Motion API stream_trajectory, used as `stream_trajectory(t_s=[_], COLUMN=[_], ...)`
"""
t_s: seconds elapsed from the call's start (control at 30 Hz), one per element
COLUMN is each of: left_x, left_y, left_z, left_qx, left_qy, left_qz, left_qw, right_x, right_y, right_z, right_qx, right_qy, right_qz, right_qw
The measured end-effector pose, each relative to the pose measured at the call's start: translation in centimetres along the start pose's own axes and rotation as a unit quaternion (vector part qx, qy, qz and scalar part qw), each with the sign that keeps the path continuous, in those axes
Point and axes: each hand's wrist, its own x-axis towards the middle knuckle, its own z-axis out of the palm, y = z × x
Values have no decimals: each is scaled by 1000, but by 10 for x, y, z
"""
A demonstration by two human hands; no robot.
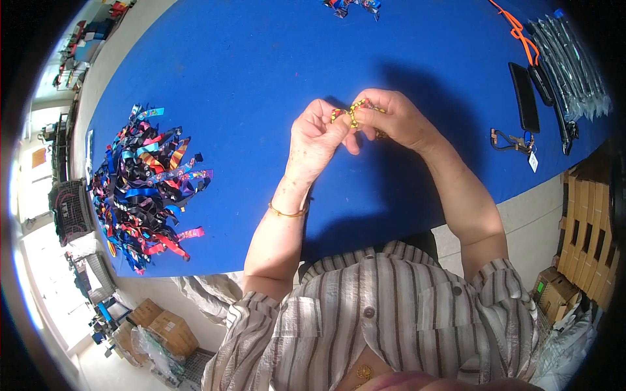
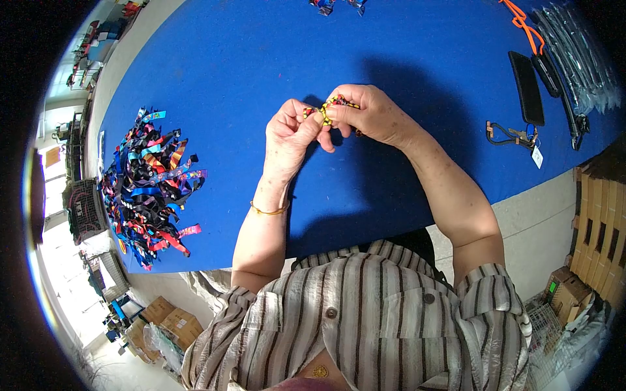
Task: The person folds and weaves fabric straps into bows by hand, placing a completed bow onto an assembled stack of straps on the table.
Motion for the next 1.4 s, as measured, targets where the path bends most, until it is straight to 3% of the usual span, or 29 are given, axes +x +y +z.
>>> stream_trajectory(t_s=[0.1,0.7,1.4], left_x=[3,6,2], left_y=[-5,-5,-4], left_z=[-6,-12,-6], left_qx=[-58,-86,-6], left_qy=[-25,-47,-16], left_qz=[-3,-28,-2], left_qw=[998,995,1000], right_x=[0,1,-1], right_y=[1,1,1], right_z=[-1,0,1], right_qx=[-2,-7,-11], right_qy=[-3,-7,6], right_qz=[-6,-18,-1], right_qw=[1000,1000,1000])
